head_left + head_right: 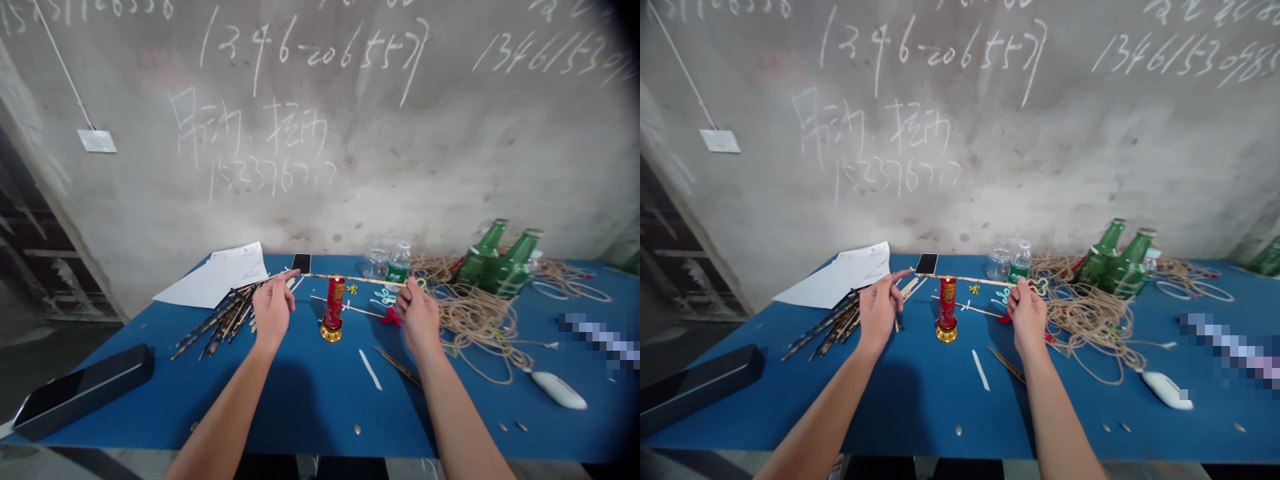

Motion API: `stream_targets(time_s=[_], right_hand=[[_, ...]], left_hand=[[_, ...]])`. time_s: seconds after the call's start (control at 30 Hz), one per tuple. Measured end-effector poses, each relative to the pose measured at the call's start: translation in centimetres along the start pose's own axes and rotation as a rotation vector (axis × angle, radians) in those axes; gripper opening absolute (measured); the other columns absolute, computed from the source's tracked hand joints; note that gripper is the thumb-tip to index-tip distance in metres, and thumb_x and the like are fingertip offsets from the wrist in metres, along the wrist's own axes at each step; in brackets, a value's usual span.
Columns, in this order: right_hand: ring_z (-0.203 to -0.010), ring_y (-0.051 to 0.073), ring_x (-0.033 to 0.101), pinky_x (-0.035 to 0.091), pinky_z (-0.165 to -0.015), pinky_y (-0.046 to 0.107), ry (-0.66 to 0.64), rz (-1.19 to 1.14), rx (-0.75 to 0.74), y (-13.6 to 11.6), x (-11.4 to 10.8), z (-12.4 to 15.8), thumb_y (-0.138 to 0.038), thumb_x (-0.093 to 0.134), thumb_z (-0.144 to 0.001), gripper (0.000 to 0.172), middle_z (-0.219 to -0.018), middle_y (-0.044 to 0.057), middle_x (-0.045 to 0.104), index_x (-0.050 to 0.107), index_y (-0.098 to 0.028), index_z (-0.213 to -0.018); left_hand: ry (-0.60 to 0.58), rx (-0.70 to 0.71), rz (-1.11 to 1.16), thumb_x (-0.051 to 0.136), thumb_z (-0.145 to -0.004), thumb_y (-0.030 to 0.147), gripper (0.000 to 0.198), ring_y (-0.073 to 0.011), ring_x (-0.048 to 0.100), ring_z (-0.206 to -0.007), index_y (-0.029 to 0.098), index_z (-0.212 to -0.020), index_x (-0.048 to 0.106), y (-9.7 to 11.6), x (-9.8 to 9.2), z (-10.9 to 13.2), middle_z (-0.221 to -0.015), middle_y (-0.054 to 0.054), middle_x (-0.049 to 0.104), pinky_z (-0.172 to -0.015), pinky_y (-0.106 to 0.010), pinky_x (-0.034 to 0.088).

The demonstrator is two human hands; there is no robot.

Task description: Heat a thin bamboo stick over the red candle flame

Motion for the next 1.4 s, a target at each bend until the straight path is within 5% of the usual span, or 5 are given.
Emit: stream_targets(time_s=[1.4], right_hand=[[-0.049, 0.007, 0.03, 0.021, -0.039, 0.02, -0.001, 0.008, -0.01, -0.02, -0.06, 0.06, -0.063, 0.084, -0.081, 0.059, -0.059, -0.007, 0.037, 0.045, -0.022, -0.065]], left_hand=[[0.0, -0.004, -0.021, 0.041, -0.105, 0.034, 0.063, -0.0272, 0.072, -0.118, 0.027, -0.043, 0.051, -0.07, 0.05, -0.03, -0.047, -0.005, 0.056, -0.092, -0.032, 0.051]])
Point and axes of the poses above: each hand's wrist, its own z-axis away from the middle knuckle, its own x-axis out of the palm, y = z × x, the point moved 9 cm from there along -z, towards the middle knuckle
